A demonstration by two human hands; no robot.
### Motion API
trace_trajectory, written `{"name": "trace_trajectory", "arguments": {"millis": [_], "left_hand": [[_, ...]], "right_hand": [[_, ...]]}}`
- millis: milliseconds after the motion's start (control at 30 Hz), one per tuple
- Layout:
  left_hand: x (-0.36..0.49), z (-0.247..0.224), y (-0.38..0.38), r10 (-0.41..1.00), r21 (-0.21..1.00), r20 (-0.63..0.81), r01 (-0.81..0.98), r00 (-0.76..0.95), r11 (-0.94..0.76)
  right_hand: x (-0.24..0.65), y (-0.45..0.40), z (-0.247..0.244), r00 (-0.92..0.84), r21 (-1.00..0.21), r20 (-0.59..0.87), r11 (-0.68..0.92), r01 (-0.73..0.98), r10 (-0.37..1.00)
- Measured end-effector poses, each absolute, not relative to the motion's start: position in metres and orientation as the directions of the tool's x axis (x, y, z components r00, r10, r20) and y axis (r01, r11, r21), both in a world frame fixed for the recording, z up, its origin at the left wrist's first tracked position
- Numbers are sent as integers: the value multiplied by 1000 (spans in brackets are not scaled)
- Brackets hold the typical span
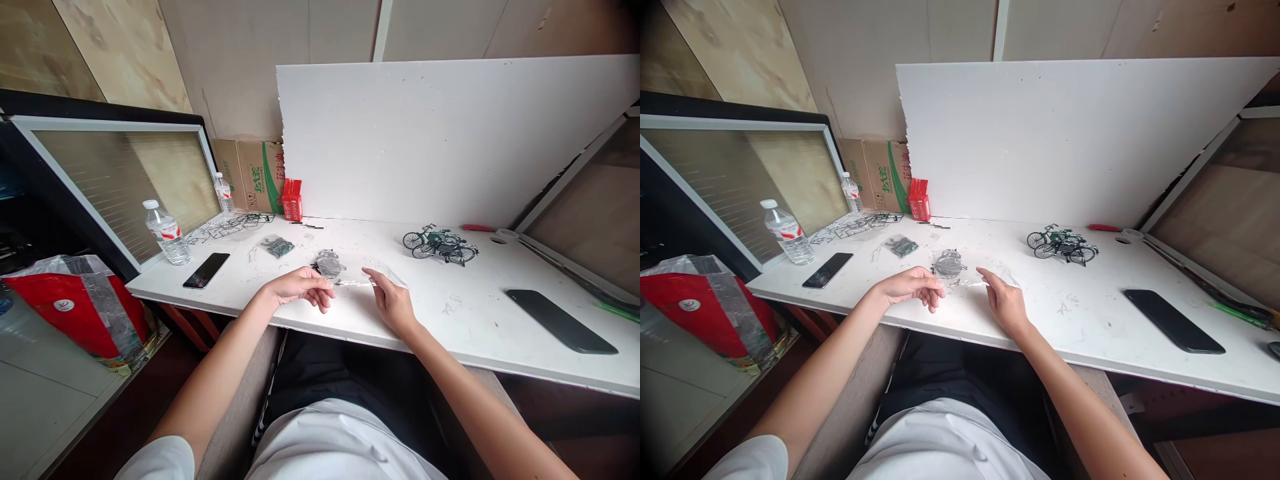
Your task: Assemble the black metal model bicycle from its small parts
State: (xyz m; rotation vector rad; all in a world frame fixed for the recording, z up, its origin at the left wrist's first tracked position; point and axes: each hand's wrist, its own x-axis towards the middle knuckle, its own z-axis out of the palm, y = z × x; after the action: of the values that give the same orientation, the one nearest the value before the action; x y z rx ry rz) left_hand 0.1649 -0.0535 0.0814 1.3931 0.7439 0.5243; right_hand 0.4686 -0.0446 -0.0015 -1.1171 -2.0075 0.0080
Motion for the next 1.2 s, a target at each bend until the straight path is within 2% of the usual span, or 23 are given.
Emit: {"name": "trace_trajectory", "arguments": {"millis": [133, 300, 467, 633, 767, 867, 1067, 1133, 1200], "left_hand": [[160, 87, -53, 705, 981, -192, 124, 682, 146], [168, 83, -50, 711, 949, -279, 72, 645, 307], [170, 76, -52, 774, 978, -124, -57, 621, 203], [156, 72, -45, 815, 986, -59, -96, 576, 139], [134, 65, -27, 936, 981, -8, -177, 351, 75], [110, 57, -10, 997, 951, 26, -310, 68, -3], [52, 40, 15, 920, 833, -20, -515, -392, -201], [36, 32, 19, 874, 815, -41, -522, -484, -250], [24, 24, 22, 849, 830, -92, -511, -520, -224]], "right_hand": [[468, -46, -1, -318, -365, 645, 646, 671, 695], [469, -46, 1, -324, -423, 602, 635, 646, 730], [466, -50, 6, -339, -413, 585, 630, 657, 737], [461, -51, 6, -275, -448, 624, 624, 641, 731], [461, -51, 7, -301, -457, 596, 623, 635, 745], [461, -51, 9, -336, -452, 564, 622, 639, 755], [461, -50, 9, -358, -455, 531, 614, 644, 768], [461, -50, 9, -359, -458, 525, 612, 645, 772], [460, -50, 10, -357, -464, 518, 606, 647, 777]]}}
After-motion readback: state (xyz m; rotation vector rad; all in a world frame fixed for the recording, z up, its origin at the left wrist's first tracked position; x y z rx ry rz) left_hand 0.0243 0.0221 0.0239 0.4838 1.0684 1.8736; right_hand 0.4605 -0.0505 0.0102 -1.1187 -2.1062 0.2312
